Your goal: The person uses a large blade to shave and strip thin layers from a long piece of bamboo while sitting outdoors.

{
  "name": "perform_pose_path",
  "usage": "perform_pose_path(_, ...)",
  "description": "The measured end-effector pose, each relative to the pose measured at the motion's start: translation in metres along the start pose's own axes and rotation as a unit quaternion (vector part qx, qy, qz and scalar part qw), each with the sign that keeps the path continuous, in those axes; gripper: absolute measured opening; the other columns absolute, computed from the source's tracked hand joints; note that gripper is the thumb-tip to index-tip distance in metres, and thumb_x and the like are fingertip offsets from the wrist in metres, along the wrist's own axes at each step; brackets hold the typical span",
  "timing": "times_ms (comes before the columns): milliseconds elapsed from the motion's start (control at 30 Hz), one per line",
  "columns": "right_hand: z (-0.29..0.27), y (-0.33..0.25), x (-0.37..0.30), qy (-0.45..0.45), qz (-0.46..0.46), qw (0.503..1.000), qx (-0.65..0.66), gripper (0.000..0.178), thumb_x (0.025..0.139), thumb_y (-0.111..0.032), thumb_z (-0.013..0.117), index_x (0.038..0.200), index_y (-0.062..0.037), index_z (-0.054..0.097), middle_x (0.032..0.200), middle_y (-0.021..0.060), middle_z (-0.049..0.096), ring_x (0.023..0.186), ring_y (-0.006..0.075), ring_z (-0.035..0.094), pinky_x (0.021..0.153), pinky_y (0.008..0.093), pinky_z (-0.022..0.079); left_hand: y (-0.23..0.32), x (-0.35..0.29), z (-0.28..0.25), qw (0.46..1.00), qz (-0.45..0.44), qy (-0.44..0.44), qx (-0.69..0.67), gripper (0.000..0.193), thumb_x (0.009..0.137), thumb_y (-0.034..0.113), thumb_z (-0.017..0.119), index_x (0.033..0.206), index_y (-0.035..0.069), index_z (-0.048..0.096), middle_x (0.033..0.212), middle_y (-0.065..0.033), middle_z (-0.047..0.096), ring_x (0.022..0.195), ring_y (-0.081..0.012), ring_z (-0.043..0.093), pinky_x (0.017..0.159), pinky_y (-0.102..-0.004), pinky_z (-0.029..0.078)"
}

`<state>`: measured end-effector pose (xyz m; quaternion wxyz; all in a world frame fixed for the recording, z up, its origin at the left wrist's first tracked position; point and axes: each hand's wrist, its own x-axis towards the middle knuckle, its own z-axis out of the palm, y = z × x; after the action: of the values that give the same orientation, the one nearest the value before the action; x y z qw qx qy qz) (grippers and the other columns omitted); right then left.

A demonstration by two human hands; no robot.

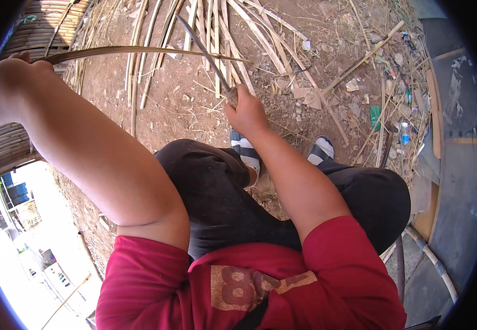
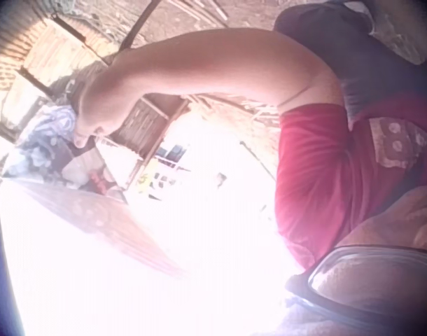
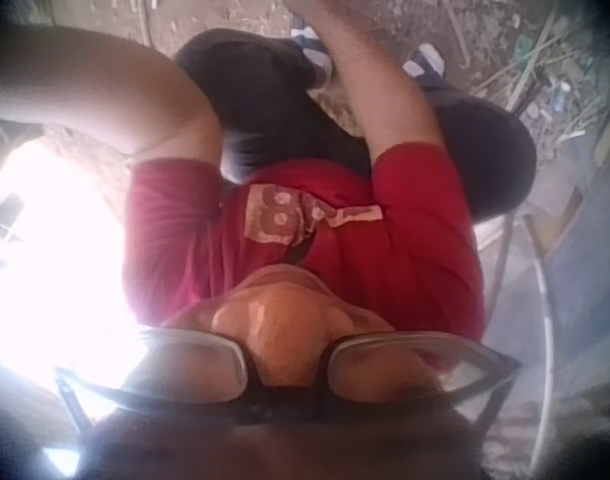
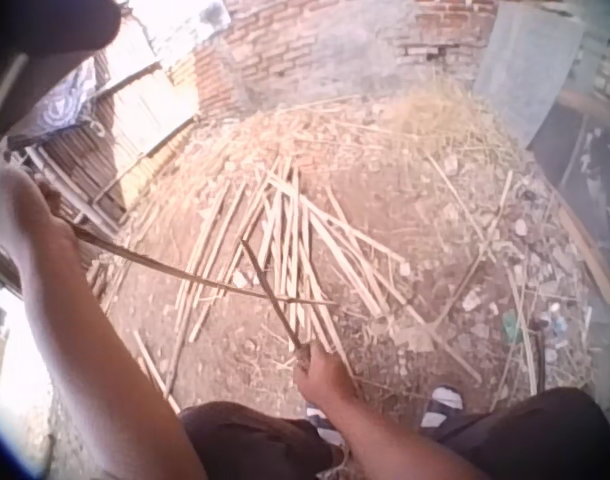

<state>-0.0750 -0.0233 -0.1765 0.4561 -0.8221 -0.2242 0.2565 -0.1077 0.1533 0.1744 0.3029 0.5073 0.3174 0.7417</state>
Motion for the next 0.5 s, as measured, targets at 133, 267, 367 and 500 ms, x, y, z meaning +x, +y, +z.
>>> perform_pose_path(133,0.013,0.038,0.009,0.011,0.052,0.999,0.001,0.036,0.084,-0.021,0.069,0.113,-0.0020,0.058,0.101,0.0287,0.070,0.097,0.0472,0.068,0.085,0.0539,0.054,0.000,0.001,0.002,0.999,-0.029,0.013,0.020,0.039,0.095,-0.003,0.046,0.133,-0.004,0.055,0.109,-0.0135,0.073,0.086,-0.0180,0.072,0.071,-0.0334,0.056)
perform_pose_path(267,-0.001,0.019,0.010,0.000,0.046,0.999,0.029,0.037,0.084,-0.020,0.068,0.114,-0.0016,0.058,0.103,0.0306,0.069,0.099,0.0469,0.068,0.088,0.0536,0.053,-0.015,0.030,-0.004,0.986,0.035,-0.059,0.154,0.042,0.095,-0.005,0.038,0.136,-0.007,0.045,0.106,-0.0229,0.070,0.084,-0.0244,0.072,0.063,-0.0354,0.055)
perform_pose_path(367,-0.003,0.005,0.006,-0.002,0.016,1.000,0.022,0.037,0.084,-0.019,0.068,0.115,-0.0010,0.059,0.102,0.0309,0.069,0.100,0.0464,0.068,0.087,0.0533,0.053,-0.057,0.100,-0.020,0.922,0.135,-0.163,0.325,0.044,0.095,-0.006,0.030,0.139,-0.007,0.036,0.105,-0.0290,0.067,0.082,-0.0308,0.072,0.063,-0.0378,0.056)
perform_pose_path(500,0.010,0.048,0.007,0.007,0.044,0.999,-0.027,0.037,0.084,-0.019,0.068,0.115,-0.0008,0.059,0.098,0.0294,0.070,0.097,0.0465,0.068,0.085,0.0534,0.054,-0.027,0.032,-0.002,0.969,0.068,-0.060,0.230,0.040,0.094,-0.009,0.030,0.134,-0.012,0.036,0.107,-0.0294,0.067,0.082,-0.0317,0.072,0.064,-0.0375,0.057)
